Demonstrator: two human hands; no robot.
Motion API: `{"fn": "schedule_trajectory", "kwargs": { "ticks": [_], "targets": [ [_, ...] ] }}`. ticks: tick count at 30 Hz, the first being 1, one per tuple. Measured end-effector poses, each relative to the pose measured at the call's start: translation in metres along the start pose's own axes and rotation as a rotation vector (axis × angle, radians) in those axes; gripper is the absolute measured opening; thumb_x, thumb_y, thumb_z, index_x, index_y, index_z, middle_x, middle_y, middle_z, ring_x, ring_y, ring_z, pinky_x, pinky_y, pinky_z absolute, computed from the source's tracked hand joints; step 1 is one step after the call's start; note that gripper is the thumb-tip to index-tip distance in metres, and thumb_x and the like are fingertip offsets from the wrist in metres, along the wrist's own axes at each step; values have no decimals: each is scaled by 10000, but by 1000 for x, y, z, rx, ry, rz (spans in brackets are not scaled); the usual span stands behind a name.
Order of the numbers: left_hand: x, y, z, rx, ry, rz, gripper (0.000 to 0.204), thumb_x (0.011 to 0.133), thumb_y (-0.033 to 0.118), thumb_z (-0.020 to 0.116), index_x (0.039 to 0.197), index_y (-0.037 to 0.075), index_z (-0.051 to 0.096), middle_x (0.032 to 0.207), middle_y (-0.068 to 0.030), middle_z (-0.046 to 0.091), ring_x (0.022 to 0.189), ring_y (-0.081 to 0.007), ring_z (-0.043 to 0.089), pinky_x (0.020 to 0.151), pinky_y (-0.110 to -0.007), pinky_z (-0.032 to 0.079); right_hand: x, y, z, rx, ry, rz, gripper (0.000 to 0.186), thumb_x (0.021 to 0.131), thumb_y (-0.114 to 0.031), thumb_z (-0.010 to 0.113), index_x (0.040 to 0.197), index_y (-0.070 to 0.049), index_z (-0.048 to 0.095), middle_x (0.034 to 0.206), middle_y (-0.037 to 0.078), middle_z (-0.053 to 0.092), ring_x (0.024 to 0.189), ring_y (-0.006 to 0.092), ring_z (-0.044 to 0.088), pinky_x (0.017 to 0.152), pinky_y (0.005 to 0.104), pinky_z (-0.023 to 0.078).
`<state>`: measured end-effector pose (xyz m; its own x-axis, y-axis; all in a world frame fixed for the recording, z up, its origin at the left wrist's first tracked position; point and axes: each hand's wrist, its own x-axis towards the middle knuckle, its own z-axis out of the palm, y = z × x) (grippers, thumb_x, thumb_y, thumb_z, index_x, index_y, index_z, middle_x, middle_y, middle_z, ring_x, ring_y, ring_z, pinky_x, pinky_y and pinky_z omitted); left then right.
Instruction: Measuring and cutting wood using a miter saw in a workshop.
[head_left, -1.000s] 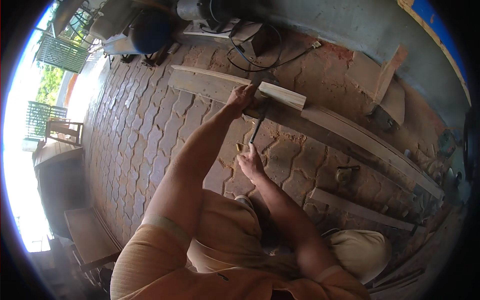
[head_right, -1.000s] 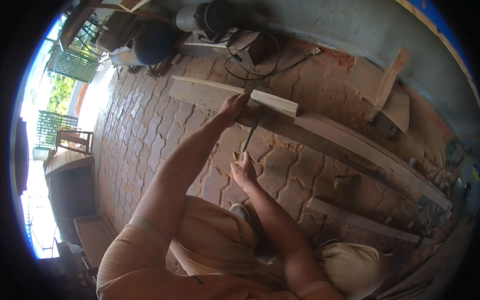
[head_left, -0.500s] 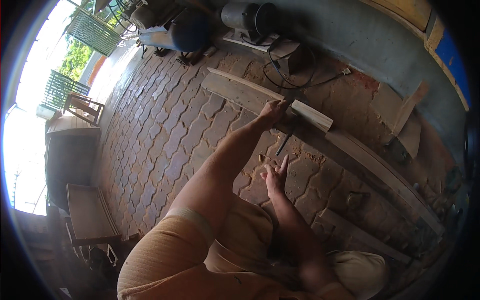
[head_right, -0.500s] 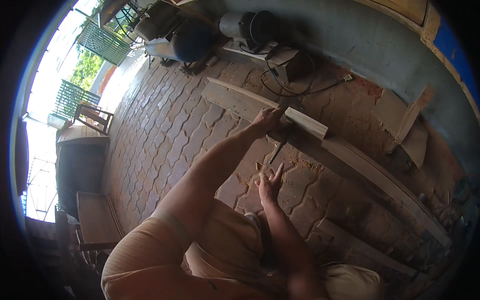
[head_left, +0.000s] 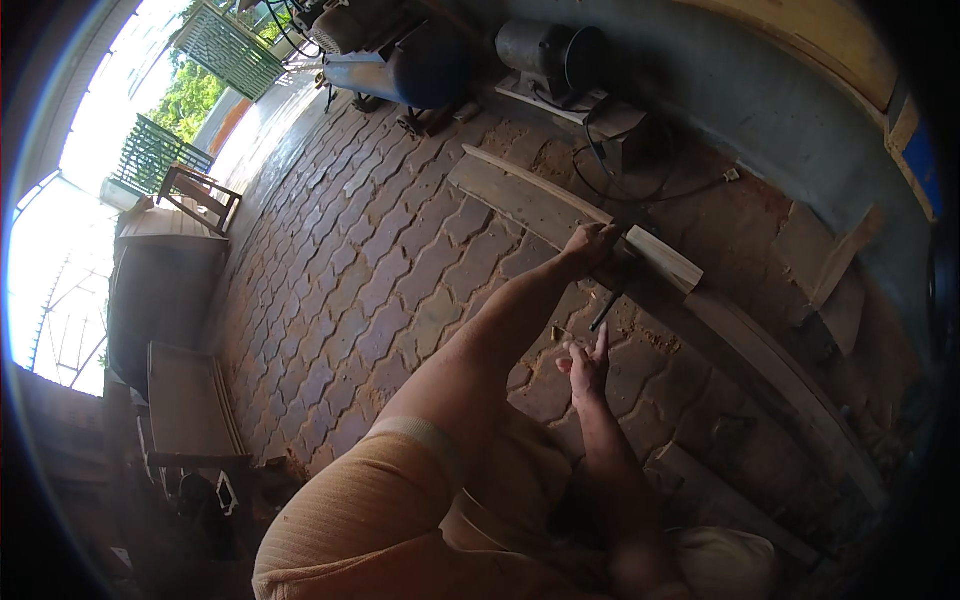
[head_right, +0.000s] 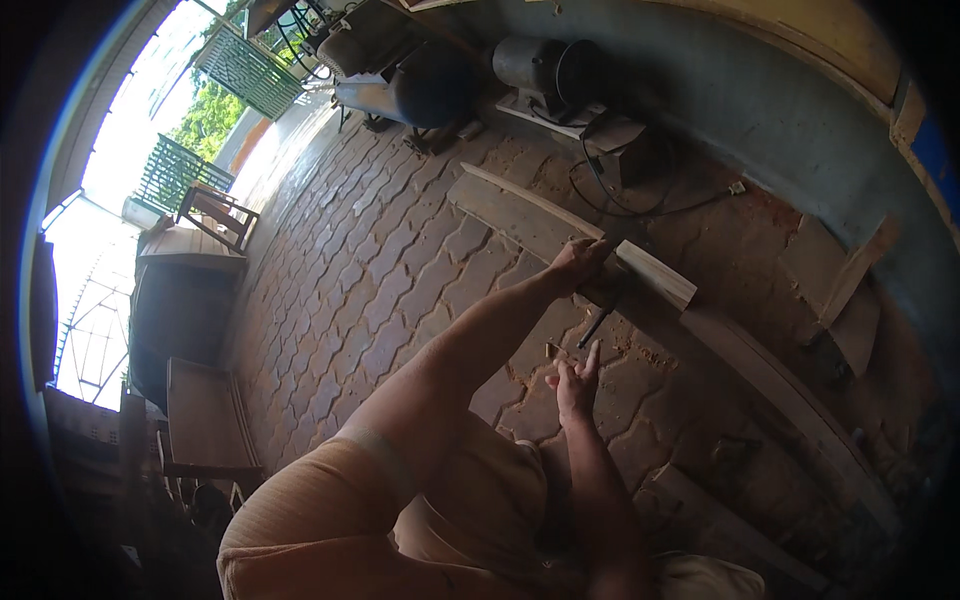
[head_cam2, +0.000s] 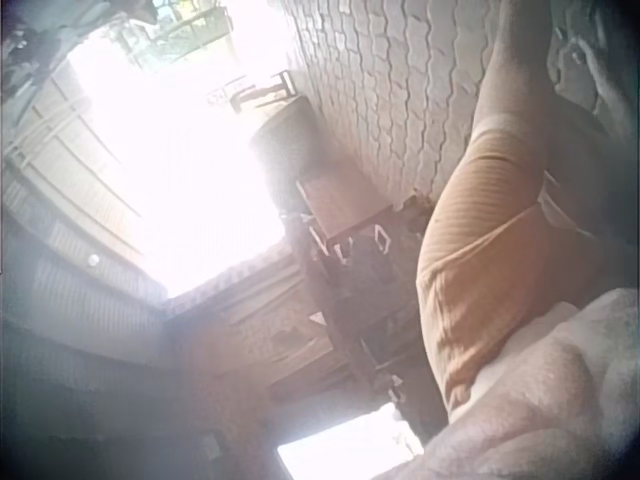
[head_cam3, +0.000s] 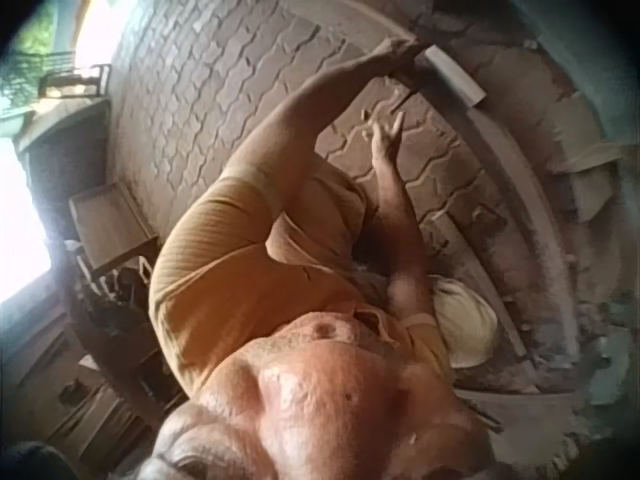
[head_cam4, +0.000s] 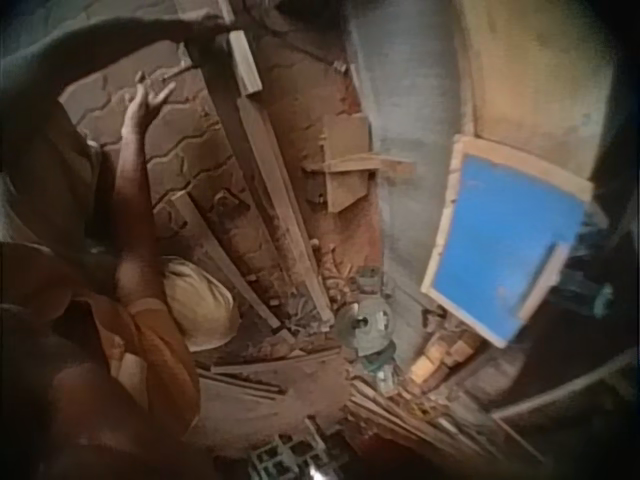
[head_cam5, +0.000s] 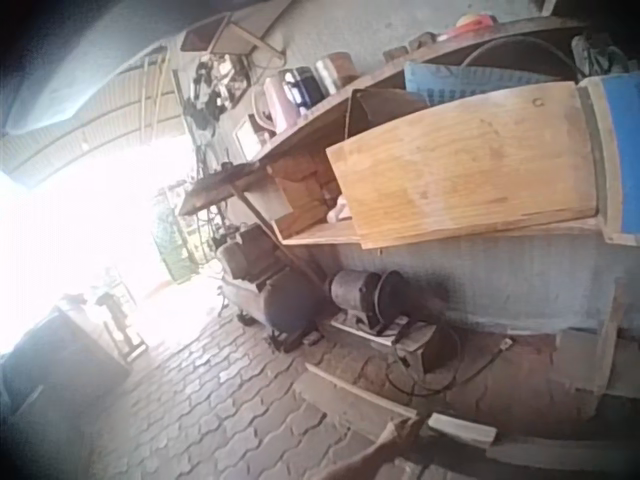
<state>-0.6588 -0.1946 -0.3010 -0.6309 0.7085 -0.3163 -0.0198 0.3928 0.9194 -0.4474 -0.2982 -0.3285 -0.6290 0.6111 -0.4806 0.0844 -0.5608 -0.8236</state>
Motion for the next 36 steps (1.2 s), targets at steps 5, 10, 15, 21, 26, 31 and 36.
{"fn": "schedule_trajectory", "kwargs": {
  "ticks": [5,10,15,21,26,31,36],
  "targets": [
    [-1,0,0,-22,14,-33,466,1014,399,575,1129,-43,670,800,-62,651,711,-159,613,645,-350,515,1,8,5,18,-412,-89,918,956,-77,585,1654,-167,-4,1098,85,623,855,138,633,700,279,559],
    [-4,1,1,-50,-5,-7,459,1018,398,567,1123,-38,667,798,-62,650,713,-163,616,645,-349,515,-12,7,21,-82,-92,-311,835,982,-41,529,1658,-183,59,1018,67,609,816,122,593,696,268,564],
    [-5,2,0,-31,16,-3,448,1022,392,558,1112,-34,658,798,-62,650,710,-165,619,637,-355,516,-17,-4,26,-247,-32,-453,845,982,-44,534,1657,-180,44,951,74,612,760,131,597,665,276,565],
    [-8,7,2,-62,-25,-45,438,1015,401,559,1044,-26,653,801,-74,658,711,-172,625,644,-360,515,-2,-5,15,-323,105,-421,922,961,-59,548,1646,-172,-58,922,88,619,715,155,606,610,295,566],
    [-9,6,0,1,24,17,407,996,398,565,996,2,658,751,-60,627,655,-168,594,607,-348,486,-6,10,10,-18,18,-1,910,956,-95,539,1648,-170,-47,1000,87,634,698,145,625,617,282,572],
    [0,1,-1,-73,-79,-85,384,979,374,582,1011,3,675,835,-74,663,709,-182,619,647,-347,496,-4,14,16,48,-401,-97,906,973,-110,565,1653,-212,-25,1029,94,626,748,117,632,648,261,562],
    [0,2,-2,-65,-51,-93,353,987,364,587,1050,27,671,826,-61,649,730,-161,614,662,-335,500,-10,13,23,-132,-90,-384,803,1005,-143,557,1648,-116,78,937,69,640,723,127,615,656,273,544]
  ]
}}
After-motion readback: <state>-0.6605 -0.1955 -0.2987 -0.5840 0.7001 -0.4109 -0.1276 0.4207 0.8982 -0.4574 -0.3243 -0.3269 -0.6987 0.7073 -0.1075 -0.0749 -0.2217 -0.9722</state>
